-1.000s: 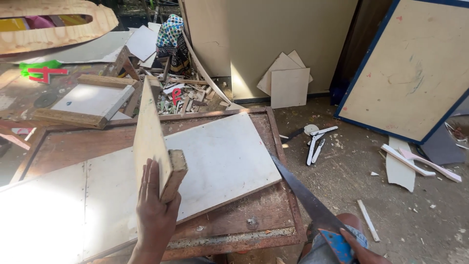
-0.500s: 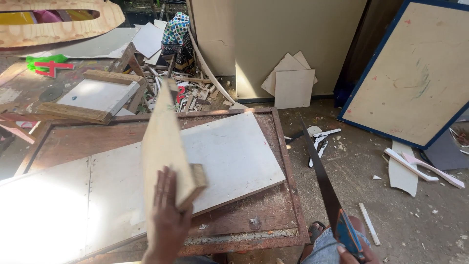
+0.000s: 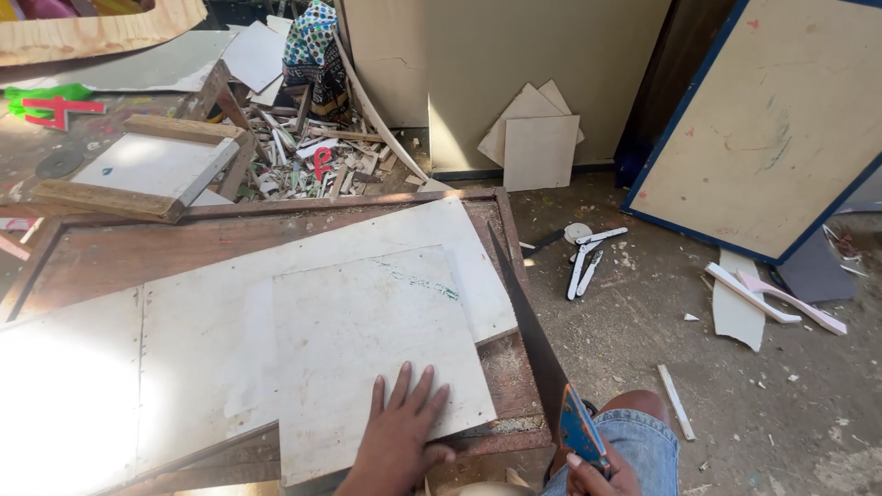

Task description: Sawing a wooden board with a hand saw and assembling it into a wooden frame structure

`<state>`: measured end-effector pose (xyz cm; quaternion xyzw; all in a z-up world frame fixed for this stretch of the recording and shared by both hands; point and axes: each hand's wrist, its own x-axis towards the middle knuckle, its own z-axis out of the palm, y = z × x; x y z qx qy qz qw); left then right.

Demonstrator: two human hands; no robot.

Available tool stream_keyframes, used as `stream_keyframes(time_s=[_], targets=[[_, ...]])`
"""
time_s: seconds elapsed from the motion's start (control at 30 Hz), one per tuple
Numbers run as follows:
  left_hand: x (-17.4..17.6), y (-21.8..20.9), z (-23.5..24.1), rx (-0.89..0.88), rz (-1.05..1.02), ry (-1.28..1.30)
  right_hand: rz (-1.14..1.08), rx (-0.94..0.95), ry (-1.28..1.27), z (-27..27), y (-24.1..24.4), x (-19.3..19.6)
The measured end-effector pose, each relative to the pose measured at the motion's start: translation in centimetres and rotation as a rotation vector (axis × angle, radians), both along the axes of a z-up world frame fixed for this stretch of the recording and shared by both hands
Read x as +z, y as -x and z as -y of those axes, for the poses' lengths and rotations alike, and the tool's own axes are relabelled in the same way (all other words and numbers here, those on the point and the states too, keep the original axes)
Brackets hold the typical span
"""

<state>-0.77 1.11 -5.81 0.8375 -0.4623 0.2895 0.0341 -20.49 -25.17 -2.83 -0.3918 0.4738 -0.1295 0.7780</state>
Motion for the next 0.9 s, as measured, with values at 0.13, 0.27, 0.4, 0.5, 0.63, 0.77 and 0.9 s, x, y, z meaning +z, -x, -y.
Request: stream_keyframes(time_s=[0.13,0.27,0.4,0.5,0.63,0.77,0.9], targets=[[0.1,-5.9,-3.9,0.109,-0.482,0.168,-0.04,0.054,0.056,1.1,1.9,-8.1],[6.8,-11.0,-7.5,0.802,-0.839,0.507,-0.046,0.1,0.041,-0.7,1.2,-4.7],[13.2,-12.6,-8.2,1.096,-1.405,0.848,-0.028,0.153,0.049,-0.6,0.7,-4.6],[10.6,-14.2,-9.2,0.986,-1.588,1.026,-0.012,0.126,0.048,-0.1,0.8,-6.5],[11.8,-13.1,-7.9,0.958,-1.598,0.979,0.008,0.095,0.084,-0.3,0.7,-6.6],[12.0,-13.4,-7.0,0.889,-1.515,1.186,-0.012,0.103,-0.016,0.1,0.6,-5.9],[12.9,-17.1,-10.0,0.669,-1.07,0.922,-0.028,0.126,-0.032,0.4,0.6,-5.9]])
